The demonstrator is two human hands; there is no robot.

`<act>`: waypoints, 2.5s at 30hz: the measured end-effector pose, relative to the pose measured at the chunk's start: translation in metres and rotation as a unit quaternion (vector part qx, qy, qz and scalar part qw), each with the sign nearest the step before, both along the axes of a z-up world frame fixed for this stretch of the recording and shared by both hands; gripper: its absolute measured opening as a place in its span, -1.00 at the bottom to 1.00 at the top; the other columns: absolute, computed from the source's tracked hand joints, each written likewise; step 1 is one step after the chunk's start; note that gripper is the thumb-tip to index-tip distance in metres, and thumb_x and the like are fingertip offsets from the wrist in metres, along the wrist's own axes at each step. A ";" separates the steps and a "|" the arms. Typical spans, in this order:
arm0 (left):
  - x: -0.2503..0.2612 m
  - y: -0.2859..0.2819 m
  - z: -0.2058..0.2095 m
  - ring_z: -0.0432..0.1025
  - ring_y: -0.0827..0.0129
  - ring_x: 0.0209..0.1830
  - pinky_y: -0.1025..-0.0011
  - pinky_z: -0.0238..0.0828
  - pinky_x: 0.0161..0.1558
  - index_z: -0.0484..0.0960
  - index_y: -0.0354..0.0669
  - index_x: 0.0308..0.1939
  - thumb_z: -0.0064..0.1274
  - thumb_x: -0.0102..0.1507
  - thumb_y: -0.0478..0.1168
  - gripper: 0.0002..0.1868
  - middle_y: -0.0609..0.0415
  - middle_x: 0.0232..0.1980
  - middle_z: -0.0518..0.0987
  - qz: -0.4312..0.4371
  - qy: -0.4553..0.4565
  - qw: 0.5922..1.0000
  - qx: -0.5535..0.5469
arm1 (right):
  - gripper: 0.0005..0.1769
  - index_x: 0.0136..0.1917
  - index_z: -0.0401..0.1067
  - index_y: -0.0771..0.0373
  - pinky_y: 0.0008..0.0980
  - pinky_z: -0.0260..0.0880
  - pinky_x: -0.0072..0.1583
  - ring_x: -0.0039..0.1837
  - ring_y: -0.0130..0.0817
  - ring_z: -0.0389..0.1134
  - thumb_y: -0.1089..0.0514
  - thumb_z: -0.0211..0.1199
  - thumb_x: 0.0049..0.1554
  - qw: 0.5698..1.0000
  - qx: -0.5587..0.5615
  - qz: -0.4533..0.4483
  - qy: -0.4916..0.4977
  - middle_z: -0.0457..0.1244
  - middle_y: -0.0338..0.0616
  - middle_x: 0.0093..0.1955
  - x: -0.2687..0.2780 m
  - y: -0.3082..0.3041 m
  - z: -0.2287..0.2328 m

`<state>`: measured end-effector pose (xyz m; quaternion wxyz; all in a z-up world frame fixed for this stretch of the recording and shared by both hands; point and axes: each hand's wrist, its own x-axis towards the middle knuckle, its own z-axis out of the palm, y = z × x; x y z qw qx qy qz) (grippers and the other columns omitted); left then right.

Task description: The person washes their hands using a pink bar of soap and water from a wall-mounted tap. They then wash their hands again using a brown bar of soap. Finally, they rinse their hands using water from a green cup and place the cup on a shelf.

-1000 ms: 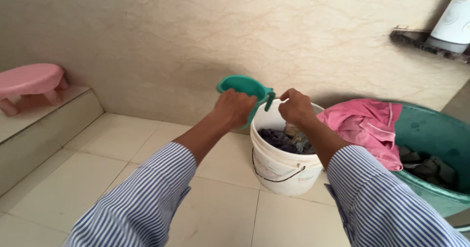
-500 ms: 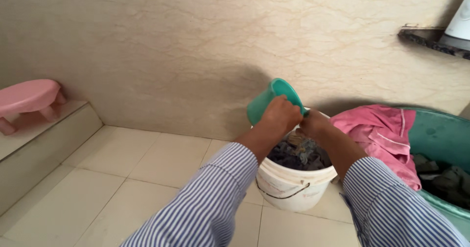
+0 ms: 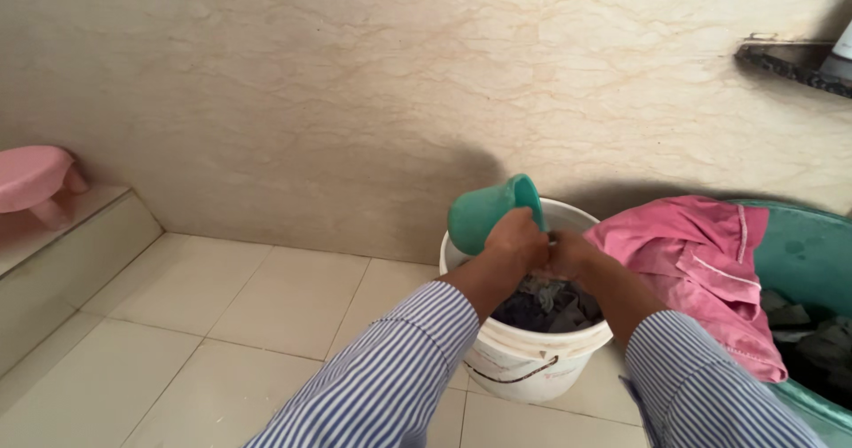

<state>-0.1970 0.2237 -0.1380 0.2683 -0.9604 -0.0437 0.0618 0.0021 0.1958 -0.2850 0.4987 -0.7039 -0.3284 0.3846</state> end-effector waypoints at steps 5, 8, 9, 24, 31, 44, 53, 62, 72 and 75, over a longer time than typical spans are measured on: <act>0.005 -0.002 -0.016 0.56 0.31 0.05 0.28 0.33 0.06 0.60 0.14 0.06 0.06 0.30 -0.04 -0.75 0.16 0.03 0.69 0.026 0.016 0.999 -0.030 | -0.62 0.20 0.48 0.53 -0.37 0.48 -0.14 -0.07 -0.27 0.44 0.37 0.28 0.11 1.000 -0.020 0.021 -0.008 0.40 0.05 -0.03 -0.011 -0.005 -0.019; 0.009 -0.003 -0.023 0.56 0.29 0.05 0.26 0.35 0.06 0.55 0.12 0.10 0.07 0.29 -0.03 -0.69 0.13 0.04 0.68 0.053 0.010 0.996 -0.069 | -0.57 0.21 0.45 0.46 -0.36 0.48 -0.09 -0.02 -0.31 0.44 0.44 0.33 0.04 0.998 -0.039 0.039 -0.033 0.39 -0.01 0.04 -0.012 -0.005 -0.024; 0.010 -0.004 -0.025 0.56 0.29 0.05 0.26 0.36 0.07 0.53 0.12 0.12 0.07 0.28 -0.02 -0.67 0.12 0.04 0.68 0.067 0.003 0.994 -0.091 | -0.55 0.21 0.45 0.44 -0.38 0.49 -0.06 0.01 -0.34 0.43 0.45 0.35 0.02 0.995 -0.038 0.057 -0.072 0.39 -0.04 0.06 -0.013 -0.005 -0.025; 0.013 -0.004 -0.041 0.55 0.20 0.05 0.18 0.46 0.08 0.27 0.03 0.34 0.14 0.22 0.07 -0.33 -0.02 0.08 0.63 0.379 -0.425 0.292 -0.769 | -0.40 0.52 0.15 0.26 -0.23 0.50 0.23 0.23 -0.20 0.40 0.32 0.09 0.22 0.992 -0.011 -0.004 0.125 0.28 -0.05 0.32 -0.064 -0.021 0.043; 0.035 0.008 -0.050 0.55 0.17 0.05 0.15 0.51 0.08 0.14 -0.01 0.44 0.17 0.19 0.11 -0.16 -0.08 0.10 0.62 0.350 -0.443 0.278 -0.777 | -0.35 0.53 0.14 0.22 -0.27 0.55 0.16 0.18 -0.22 0.45 0.30 0.12 0.18 0.995 -0.001 0.013 0.103 0.32 -0.02 0.25 -0.052 -0.029 0.065; 0.012 0.017 0.182 0.44 0.21 0.18 -0.27 -0.34 0.37 0.67 0.42 0.13 0.00 0.06 -0.20 -0.43 0.14 0.06 0.64 -0.010 -0.143 0.967 -0.210 | -0.56 -0.02 0.56 0.26 -0.05 0.42 0.01 -0.09 0.06 0.45 -0.15 0.12 0.20 0.853 0.135 -0.215 -0.456 0.40 0.10 -0.17 -0.085 -0.115 0.265; 0.025 -0.032 0.260 0.58 0.23 0.03 0.01 0.11 0.29 0.72 0.26 0.08 0.14 0.00 0.07 -0.46 0.11 -0.07 0.75 -0.239 -0.266 0.844 -0.400 | -0.78 -0.06 0.45 0.30 0.04 0.27 0.06 0.03 0.11 0.29 0.11 0.16 0.35 0.631 0.247 -0.292 -0.675 0.25 0.07 -0.07 -0.064 -0.223 0.365; 0.087 -0.096 0.272 0.50 0.10 0.11 -0.06 0.14 0.15 0.73 0.17 0.05 0.16 0.04 -0.13 -0.54 0.01 0.02 0.68 -0.309 -0.294 0.791 -0.439 | -0.79 -0.01 0.51 0.21 0.01 -0.02 0.26 0.23 -0.07 0.12 0.07 0.15 0.32 0.544 0.156 -0.333 -0.754 0.18 -0.10 0.11 -0.038 -0.288 0.392; 0.119 -0.111 0.280 0.55 0.06 0.07 0.19 0.49 0.11 0.70 -0.02 0.05 0.24 0.12 -0.36 -0.60 -0.09 0.02 0.67 -0.369 -0.270 0.762 -0.459 | -0.77 -0.03 0.51 0.20 0.05 -0.06 0.27 0.24 -0.13 0.14 0.03 0.15 0.28 0.552 0.110 -0.318 -0.763 0.18 -0.13 0.09 -0.023 -0.313 0.403; 0.121 -0.117 0.280 0.55 0.06 0.07 0.19 0.48 0.12 0.70 -0.03 0.04 0.24 0.15 -0.36 -0.62 -0.08 0.02 0.67 -0.345 -0.265 0.774 -0.459 | -0.77 -0.02 0.51 0.19 0.05 -0.06 0.27 0.24 -0.13 0.14 0.03 0.14 0.26 0.558 0.103 -0.303 -0.765 0.18 -0.13 0.09 -0.020 -0.317 0.402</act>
